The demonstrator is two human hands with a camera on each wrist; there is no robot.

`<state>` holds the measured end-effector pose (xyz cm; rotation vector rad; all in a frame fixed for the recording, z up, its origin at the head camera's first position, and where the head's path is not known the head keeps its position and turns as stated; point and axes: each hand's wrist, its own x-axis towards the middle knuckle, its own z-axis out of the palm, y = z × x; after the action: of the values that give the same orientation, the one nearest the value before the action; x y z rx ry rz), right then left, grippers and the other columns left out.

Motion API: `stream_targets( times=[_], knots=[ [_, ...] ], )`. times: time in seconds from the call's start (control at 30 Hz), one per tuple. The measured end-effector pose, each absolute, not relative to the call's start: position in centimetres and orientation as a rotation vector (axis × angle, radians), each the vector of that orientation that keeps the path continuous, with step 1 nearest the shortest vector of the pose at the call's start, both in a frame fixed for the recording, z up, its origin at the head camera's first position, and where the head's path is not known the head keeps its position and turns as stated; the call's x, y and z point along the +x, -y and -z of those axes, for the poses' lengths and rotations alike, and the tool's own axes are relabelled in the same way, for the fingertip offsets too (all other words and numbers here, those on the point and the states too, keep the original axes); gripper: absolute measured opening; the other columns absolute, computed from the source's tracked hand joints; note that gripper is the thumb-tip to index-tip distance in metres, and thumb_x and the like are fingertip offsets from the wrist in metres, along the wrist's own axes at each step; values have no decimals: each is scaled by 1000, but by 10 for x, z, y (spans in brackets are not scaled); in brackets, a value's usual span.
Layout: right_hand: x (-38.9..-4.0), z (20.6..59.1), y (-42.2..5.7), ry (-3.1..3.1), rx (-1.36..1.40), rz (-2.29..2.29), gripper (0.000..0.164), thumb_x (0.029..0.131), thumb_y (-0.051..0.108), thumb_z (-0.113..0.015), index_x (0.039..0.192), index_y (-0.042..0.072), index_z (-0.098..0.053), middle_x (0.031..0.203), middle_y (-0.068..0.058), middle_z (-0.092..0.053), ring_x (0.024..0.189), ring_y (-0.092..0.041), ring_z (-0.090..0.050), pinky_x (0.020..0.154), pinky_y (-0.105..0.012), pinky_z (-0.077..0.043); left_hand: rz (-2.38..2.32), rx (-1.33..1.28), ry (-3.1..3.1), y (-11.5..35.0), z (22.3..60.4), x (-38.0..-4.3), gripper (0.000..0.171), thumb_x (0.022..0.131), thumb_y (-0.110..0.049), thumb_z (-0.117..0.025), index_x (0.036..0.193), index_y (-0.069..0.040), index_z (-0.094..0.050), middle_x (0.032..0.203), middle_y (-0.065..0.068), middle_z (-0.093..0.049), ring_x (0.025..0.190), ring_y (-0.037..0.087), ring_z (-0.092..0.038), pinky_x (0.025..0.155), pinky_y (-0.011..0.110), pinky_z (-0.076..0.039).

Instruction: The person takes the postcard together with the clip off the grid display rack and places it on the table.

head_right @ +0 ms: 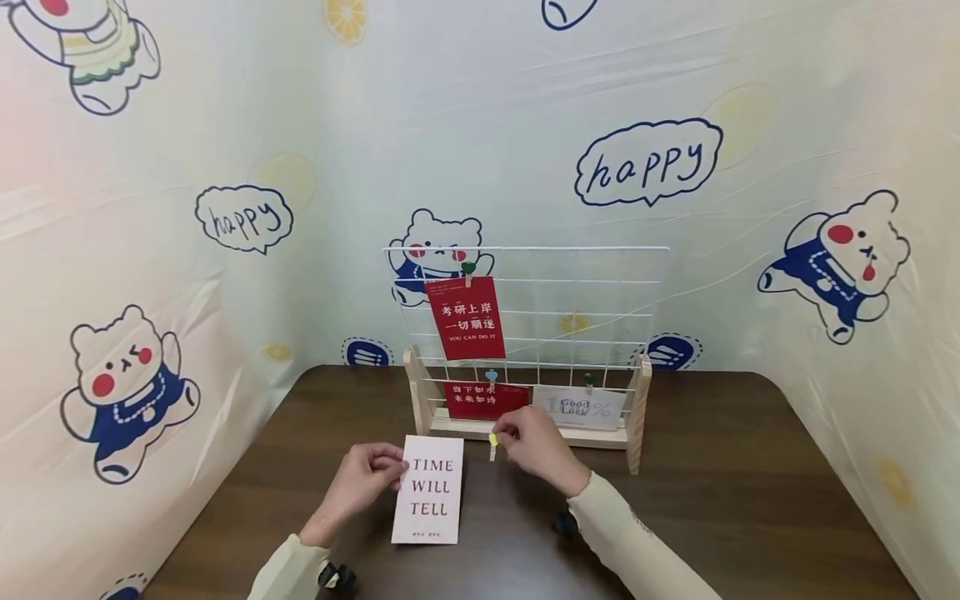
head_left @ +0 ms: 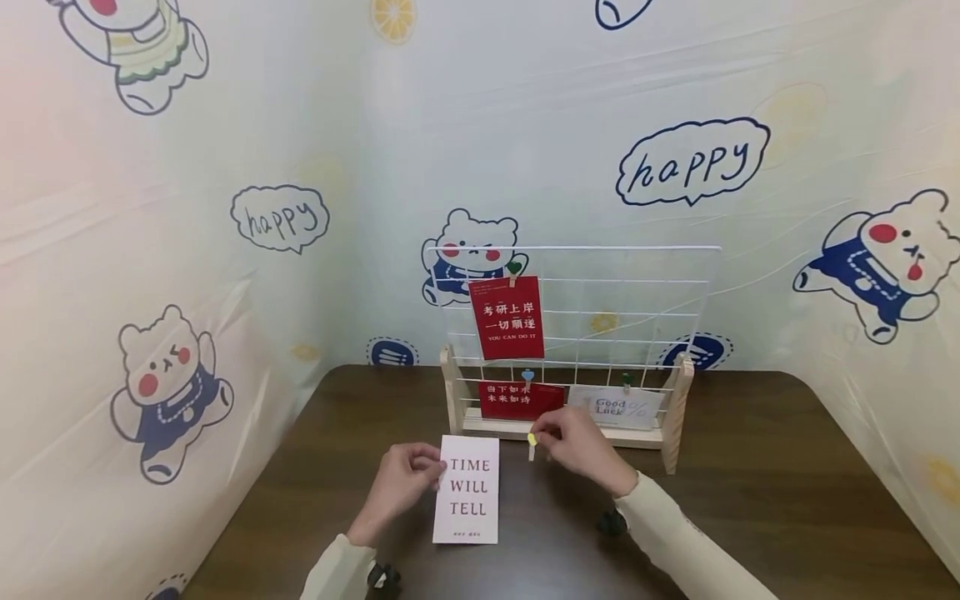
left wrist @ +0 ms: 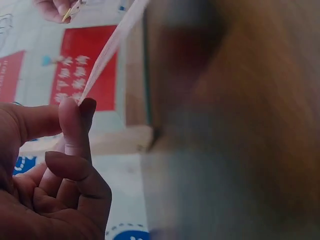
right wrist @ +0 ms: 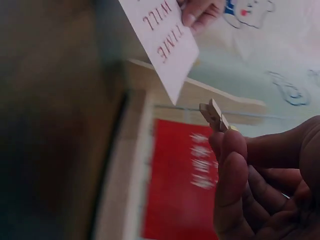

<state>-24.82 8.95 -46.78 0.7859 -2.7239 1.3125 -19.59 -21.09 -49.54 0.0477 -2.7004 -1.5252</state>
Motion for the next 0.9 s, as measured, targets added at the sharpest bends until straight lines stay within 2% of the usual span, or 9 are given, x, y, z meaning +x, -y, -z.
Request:
stream_targets(
  times=[0.27,0.6,0.9],
  knots=[
    [-264,502,-71,2884,865,-1383,12,94,-2,-67,90,2,-77,74,-6,-73,52,-12,-63,49,-25,-54,1442,-15,2786,219,518,-202,12,91,-6,-74,99,3,-75,80,8,-79,62,13,-70,54,23,-50],
    [-268,516,-69,2949,835,-1470,14,92,-7,-62,85,-2,-74,70,-9,-72,52,-14,-65,47,-27,-54,1290,-178,2955,214,519,-204,14,90,-15,-78,95,-1,-77,72,2,-75,59,9,-66,52,24,-48],
    [-268,523,-72,2970,825,-1438,16,92,-6,-63,81,1,-73,67,-7,-68,53,-13,-64,49,-26,-54,1201,-264,3072,210,521,-206,15,90,-19,-79,80,-10,-72,62,-3,-64,54,10,-56,49,27,-45]
  ],
)
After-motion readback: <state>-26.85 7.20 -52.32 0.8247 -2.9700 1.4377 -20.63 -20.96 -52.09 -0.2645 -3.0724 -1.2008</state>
